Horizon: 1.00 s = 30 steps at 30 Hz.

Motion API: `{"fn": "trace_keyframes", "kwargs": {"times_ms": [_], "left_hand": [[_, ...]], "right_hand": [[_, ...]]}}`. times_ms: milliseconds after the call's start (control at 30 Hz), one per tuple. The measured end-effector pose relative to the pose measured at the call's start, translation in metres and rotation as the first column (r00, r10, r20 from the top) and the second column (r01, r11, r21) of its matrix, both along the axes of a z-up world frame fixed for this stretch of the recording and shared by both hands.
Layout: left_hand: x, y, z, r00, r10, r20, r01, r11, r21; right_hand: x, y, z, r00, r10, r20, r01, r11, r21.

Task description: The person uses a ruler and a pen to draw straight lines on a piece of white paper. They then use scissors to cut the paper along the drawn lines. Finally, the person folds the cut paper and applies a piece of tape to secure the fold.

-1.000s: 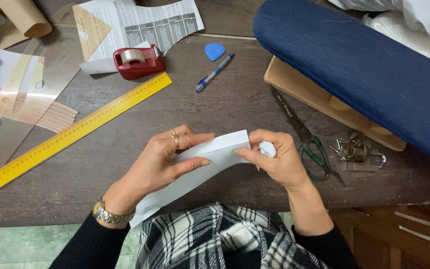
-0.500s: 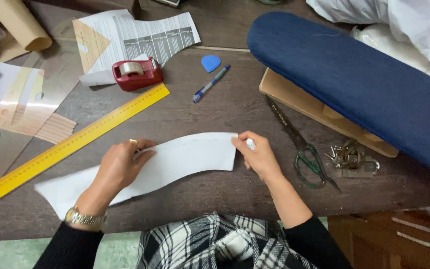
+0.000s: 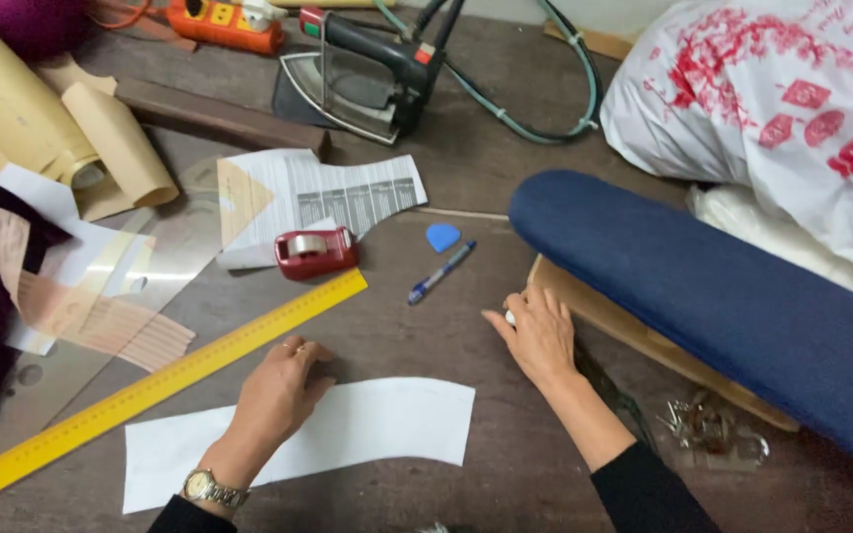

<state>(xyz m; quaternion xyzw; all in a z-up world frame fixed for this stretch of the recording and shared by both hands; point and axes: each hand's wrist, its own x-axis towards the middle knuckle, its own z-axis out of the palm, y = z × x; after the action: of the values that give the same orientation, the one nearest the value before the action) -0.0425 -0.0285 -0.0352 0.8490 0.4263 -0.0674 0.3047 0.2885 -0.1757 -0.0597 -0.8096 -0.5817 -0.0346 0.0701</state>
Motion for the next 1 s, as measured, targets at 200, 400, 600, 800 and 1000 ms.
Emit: {"fn": "trace_keyframes", "kwargs": {"times_ms": [200, 400, 600, 800, 1000], "left_hand": [[0.025, 0.055, 0.027, 0.959, 0.051, 0.280, -0.149, 0.929, 0.339], [0.061, 0.127, 0.002, 0.984, 0.017, 0.178, -0.050, 0.982, 0.183], [0.064, 0.135, -0.002, 0.960, 0.096, 0.261, -0.097, 0.995, -0.008], [0.065, 0.130, 0.026, 0.951, 0.151, 0.271, -0.127, 0.987, -0.102], [0.062, 0.133, 0.008, 0.952, 0.144, 0.271, -0.126, 0.989, -0.082]], "right_hand": [[-0.020, 0.072, 0.037, 0.961, 0.146, -0.233, -0.128, 0.988, 0.091], [-0.055, 0.217, 0.039, 0.607, 0.369, -0.704, -0.424, 0.899, 0.106], [-0.058, 0.285, 0.025, 0.572, 0.278, -0.771, -0.667, 0.706, -0.240], [-0.033, 0.275, 0.035, 0.572, 0.265, -0.777, -0.626, 0.753, -0.204], [-0.021, 0.241, 0.026, 0.709, -0.004, -0.705, -0.363, 0.855, -0.371]]}}
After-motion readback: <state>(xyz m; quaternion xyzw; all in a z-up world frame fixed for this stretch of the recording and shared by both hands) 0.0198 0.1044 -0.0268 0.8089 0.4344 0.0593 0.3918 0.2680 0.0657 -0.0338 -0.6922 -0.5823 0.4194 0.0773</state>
